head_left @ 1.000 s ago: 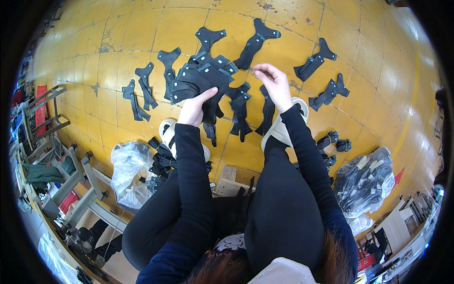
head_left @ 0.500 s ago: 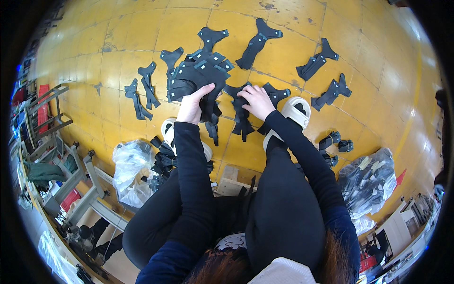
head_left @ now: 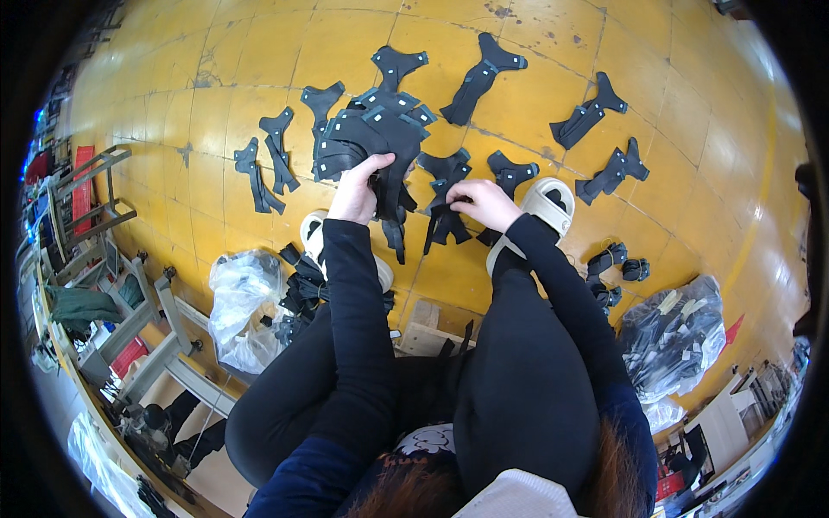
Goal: The person sits on the floor and repeatedly picks up, aligns, and stacks small black plastic parts into piles. The person occasionally moves parts between piles and places some into a nearby bag.
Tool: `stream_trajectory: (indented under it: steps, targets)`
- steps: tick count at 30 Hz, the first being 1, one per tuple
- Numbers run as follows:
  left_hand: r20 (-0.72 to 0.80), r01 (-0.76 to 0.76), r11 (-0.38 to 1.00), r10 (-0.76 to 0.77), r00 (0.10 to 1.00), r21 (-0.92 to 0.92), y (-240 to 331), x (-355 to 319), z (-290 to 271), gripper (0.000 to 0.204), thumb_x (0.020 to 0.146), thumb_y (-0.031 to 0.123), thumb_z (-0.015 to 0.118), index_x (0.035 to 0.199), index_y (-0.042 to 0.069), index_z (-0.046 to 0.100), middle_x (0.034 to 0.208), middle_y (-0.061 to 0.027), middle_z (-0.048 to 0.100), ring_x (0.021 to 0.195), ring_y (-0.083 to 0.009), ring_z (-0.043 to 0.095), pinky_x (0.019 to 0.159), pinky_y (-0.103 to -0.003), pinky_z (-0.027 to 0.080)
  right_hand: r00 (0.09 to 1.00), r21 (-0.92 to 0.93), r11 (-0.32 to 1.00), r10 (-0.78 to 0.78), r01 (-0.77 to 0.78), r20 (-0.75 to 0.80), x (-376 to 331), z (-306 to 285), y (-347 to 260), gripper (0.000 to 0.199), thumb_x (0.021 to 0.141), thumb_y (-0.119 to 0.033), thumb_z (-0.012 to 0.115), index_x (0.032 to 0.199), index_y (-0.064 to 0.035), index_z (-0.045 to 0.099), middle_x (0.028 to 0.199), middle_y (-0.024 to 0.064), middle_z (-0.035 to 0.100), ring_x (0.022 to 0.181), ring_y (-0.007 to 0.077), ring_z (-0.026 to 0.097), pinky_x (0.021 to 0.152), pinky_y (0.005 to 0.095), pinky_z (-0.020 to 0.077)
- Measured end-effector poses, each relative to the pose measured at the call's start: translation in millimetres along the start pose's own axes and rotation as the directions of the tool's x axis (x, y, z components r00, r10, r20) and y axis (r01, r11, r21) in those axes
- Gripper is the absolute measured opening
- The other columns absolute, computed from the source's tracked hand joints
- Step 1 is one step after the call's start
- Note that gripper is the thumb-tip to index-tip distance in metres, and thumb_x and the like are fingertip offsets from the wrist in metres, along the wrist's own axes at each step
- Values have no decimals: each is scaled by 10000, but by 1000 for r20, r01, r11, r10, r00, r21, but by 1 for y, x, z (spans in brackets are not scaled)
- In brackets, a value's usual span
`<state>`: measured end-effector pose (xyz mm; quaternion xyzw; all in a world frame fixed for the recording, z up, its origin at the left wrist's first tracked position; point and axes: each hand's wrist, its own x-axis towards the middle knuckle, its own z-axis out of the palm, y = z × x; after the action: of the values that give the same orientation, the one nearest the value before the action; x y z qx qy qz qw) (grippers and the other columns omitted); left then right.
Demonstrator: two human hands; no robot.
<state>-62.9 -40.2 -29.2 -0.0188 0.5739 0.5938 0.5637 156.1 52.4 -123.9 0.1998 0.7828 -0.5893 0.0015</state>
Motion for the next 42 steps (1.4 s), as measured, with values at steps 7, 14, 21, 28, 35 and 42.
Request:
stream_trajectory:
  steps: [7,14,21,28,35,42]
  targets:
    - [47,44,998,-43,998,-38,2,-2,5,267,812,60,617,1069,-12,612,1012,-97,665,907,-206,641,809,-321,497,954,431,902,-128,0,269,-30,-52,-71,152,845,-98,645,974,-18,658,930,58,671,887,159,623,840,294,470]
    - [123,54,988,-72,990,141,-4,-10,35,312,776,20,658,1084,11,605,1010,-63,658,918,-161,623,816,-289,477,977,504,863,128,-24,-172,-15,-76,-86,121,857,-68,642,968,-18,644,956,13,617,857,98,571,752,236,464]
    - [99,178,971,-195,976,158,-14,-2,37,275,811,40,655,1078,-24,632,1036,-73,662,931,-156,625,837,-284,473,905,532,847,227,0,-361,-1,-67,-78,169,835,-29,651,1003,-21,646,1036,45,579,765,86,566,673,209,458]
    - [117,150,977,-168,979,149,-20,-6,39,247,843,52,625,1070,-43,641,1058,-92,659,939,-155,627,848,-279,473,885,425,905,205,-9,-418,1,-62,-92,304,799,-39,700,1098,-29,645,1045,54,555,787,109,601,657,217,500]
    - [146,105,992,-114,983,66,-22,-6,45,258,872,106,636,1091,-31,628,1047,-81,661,951,-158,624,838,-277,477,771,16,996,-55,84,-635,1,-53,-96,212,768,-15,701,973,-18,647,1039,75,560,801,190,638,656,276,519]
    - [154,48,998,-41,987,-42,-14,-3,43,245,908,168,598,1083,-3,609,1003,-104,671,840,-174,629,791,-305,499,741,-135,893,-434,430,-513,-8,-53,-101,126,747,29,685,840,-35,629,828,80,657,786,248,641,673,333,509]
